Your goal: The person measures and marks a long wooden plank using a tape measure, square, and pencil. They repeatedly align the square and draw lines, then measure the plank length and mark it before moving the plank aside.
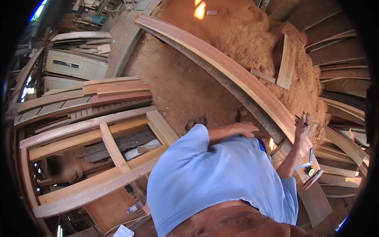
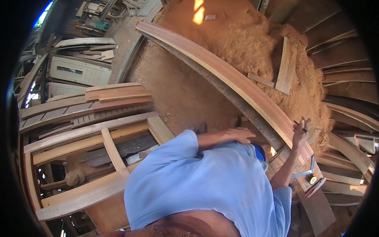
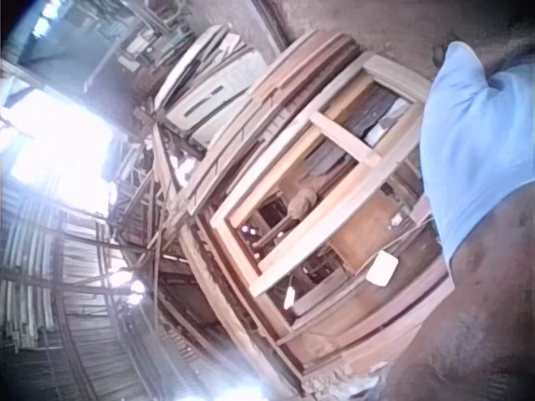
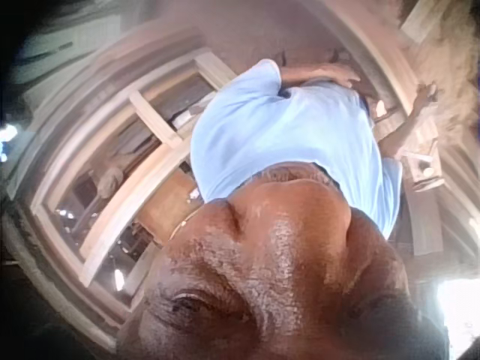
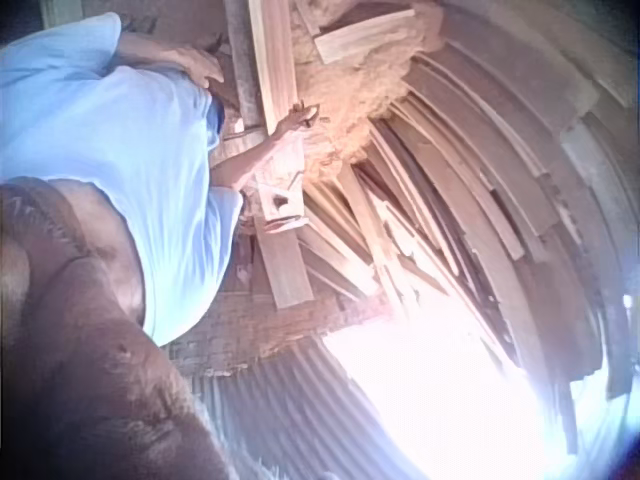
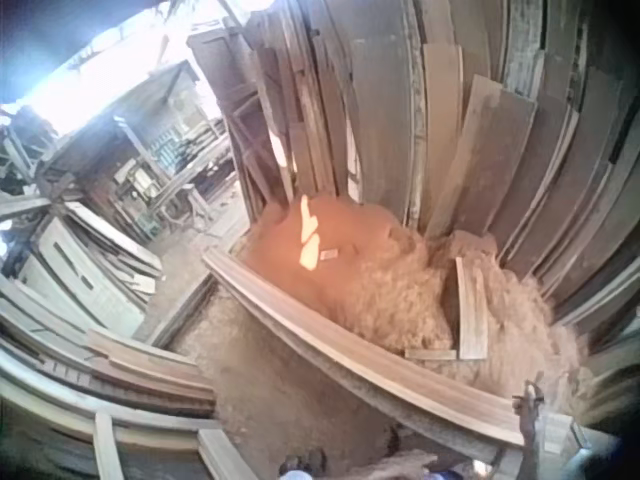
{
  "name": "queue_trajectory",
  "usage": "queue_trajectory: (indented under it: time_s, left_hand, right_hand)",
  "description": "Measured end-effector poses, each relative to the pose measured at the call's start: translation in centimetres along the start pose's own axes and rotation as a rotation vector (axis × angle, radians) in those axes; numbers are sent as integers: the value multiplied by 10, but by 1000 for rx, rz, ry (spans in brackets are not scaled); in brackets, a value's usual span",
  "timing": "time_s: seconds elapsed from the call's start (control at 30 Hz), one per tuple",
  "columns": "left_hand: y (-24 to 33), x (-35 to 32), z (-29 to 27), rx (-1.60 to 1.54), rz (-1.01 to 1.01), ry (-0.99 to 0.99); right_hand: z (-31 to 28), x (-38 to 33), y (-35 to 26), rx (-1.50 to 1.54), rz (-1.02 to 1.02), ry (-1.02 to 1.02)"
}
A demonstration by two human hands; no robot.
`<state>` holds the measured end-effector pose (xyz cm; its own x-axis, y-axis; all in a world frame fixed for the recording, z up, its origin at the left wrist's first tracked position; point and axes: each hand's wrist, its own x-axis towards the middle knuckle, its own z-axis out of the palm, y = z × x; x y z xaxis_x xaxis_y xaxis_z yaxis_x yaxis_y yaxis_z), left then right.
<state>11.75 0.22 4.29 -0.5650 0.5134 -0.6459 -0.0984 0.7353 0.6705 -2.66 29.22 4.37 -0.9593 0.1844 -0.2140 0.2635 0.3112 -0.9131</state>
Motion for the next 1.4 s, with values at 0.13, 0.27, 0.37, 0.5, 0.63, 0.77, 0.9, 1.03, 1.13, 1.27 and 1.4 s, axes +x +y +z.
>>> queue_trajectory:
  time_s: [0.13,0.27,0.37,0.5,0.63,0.77,0.9,1.03,1.13,1.27,1.4]
  left_hand:
    - [-95,-54,-10,11,-150,135]
    - [-161,-89,-53,-224,-285,292]
    - [-207,-101,-64,-463,-358,504]
    - [-250,-93,-72,-925,-321,890]
    - [-224,-84,-118,-1274,-344,1027]
    - [-237,-98,-129,-1463,-388,1063]
    - [-253,-97,-149,-1663,-384,1126]
    - [-267,-86,-182,-1820,-392,1187]
    - [-293,-81,-205,-1908,-417,1197]
    - [-339,-76,-227,-2084,-325,1283]
    - [-353,-67,-252,-2149,-140,1265]
  right_hand:
    - [79,-23,-18,-58,24,-193]
    - [133,-6,-28,-502,-313,-158]
    - [170,-2,-74,-527,-220,-351]
    - [208,23,-71,-632,-348,-445]
    - [221,74,-15,-730,-318,-576]
    - [263,74,-41,-796,-87,-914]
    - [268,78,-51,-774,-47,-971]
    - [258,79,-64,-764,79,-962]
    - [260,79,-71,-776,126,-1011]
    - [268,77,-70,-774,157,-1018]
    - [274,71,-81,-797,218,-989]
